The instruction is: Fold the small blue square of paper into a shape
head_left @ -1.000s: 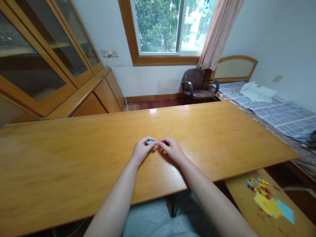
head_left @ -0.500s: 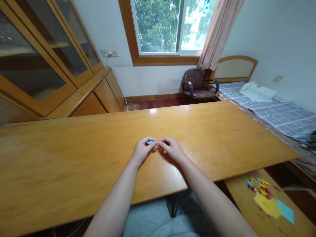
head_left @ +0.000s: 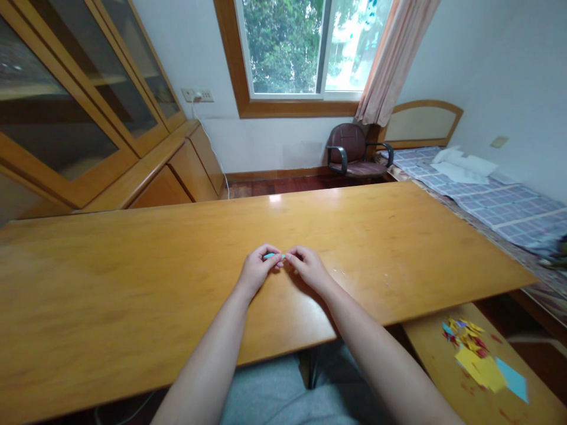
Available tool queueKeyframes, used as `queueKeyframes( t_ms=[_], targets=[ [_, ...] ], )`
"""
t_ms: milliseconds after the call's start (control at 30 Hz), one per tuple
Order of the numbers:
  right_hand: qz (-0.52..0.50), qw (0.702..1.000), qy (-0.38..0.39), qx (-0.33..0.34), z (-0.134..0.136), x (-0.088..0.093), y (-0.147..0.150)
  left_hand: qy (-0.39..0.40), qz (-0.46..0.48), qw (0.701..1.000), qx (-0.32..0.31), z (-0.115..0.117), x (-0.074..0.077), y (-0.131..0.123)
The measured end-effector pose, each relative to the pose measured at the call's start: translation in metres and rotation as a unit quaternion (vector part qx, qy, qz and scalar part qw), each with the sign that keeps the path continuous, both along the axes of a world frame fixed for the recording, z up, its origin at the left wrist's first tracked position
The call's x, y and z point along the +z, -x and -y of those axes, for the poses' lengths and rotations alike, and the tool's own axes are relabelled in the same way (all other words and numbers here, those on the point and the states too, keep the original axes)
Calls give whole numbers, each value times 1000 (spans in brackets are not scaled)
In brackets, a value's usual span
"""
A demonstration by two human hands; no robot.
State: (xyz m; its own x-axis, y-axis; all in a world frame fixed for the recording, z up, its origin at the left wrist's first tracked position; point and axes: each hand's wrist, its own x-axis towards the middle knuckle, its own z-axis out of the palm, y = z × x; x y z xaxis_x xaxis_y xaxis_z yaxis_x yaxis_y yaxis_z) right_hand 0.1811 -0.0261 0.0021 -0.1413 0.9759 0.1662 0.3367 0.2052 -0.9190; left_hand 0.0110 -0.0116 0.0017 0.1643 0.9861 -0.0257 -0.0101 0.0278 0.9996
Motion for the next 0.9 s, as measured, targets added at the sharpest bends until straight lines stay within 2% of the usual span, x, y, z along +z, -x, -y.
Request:
queueKeyframes(
  t_ms=[333,600,900],
  targets=[
    [12,1000,-5,-9,-1,1,0,1,10,1000,-3,-2,-7,1],
    [23,999,-18,-16,-2,-1,1,12,22,1000,1,0,-2,-1],
    [-9,999,5,-30,-3,-5,-2,16,69,997,7,0,4,0]
  ],
)
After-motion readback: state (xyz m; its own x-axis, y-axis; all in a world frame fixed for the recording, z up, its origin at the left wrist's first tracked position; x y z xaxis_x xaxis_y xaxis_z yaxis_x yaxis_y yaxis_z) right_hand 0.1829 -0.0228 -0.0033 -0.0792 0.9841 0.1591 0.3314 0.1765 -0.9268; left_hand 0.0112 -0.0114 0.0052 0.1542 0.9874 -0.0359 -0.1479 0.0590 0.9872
